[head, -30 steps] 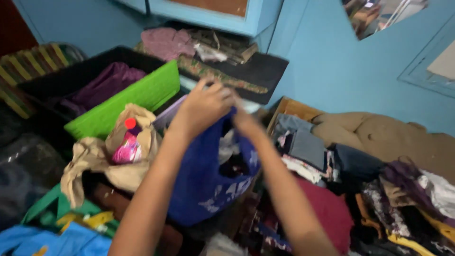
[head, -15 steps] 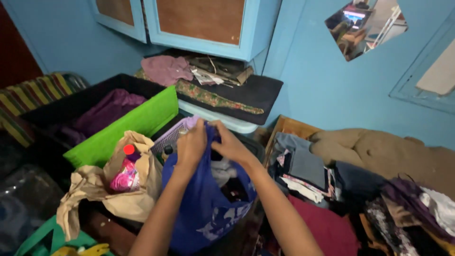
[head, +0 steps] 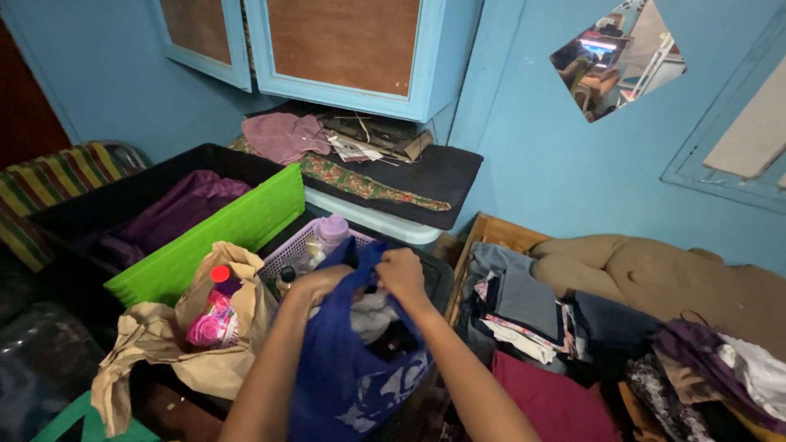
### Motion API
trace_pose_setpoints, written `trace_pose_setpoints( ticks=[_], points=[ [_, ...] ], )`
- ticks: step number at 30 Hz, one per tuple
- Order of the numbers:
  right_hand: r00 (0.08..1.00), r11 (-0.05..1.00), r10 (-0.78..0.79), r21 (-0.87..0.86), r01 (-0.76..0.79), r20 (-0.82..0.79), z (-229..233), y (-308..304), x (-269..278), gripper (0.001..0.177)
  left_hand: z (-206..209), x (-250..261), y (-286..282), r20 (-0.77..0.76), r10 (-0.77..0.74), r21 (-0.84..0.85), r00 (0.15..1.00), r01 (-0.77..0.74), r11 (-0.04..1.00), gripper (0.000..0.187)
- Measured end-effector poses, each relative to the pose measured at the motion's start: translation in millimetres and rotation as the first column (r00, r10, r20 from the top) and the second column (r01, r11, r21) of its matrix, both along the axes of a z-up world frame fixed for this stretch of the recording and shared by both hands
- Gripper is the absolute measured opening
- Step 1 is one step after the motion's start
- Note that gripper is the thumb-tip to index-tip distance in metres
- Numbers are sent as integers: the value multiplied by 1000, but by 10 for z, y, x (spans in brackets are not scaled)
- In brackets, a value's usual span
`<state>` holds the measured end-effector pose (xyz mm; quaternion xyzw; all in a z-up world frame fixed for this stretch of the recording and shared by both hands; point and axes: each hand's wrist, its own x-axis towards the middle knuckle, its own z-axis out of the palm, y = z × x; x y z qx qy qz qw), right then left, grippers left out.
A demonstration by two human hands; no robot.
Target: The person is organizing various items of clothing from a bed into storage drawers and bags.
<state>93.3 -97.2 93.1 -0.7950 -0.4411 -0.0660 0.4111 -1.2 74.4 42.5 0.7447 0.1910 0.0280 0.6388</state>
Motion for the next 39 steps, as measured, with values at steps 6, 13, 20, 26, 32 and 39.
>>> trace_pose_setpoints(
  ticks=[6,13,20,26,32,39],
  points=[
    [956,945,219,285,-159,-196,-306,22,226,18,293,-101,-305,-12,73,-5,997,-73,997,31],
    [581,785,613,501,-365,-536,-474,204,315,22,142,66,-65,103,221,-102,970,-211,972,44],
    [310,710,688,520,-476,-656,-261,120,144,27,325,-108,-203,-23,278,-56,960,-279,959,53],
    [733,808,574,397,-435,-365,-449,266,168,11,114,-127,189,83,284,-254,955,-255,933,51],
    [812,919,381,274,-282,-442,-347,211,-26,22,106,-126,62,268,432,256,861,-496,830,48],
    [942,956,274,51,-289,195,-340,-176,-181,22,340,-127,23,457,330,803,826,-543,247,31]
  ],
)
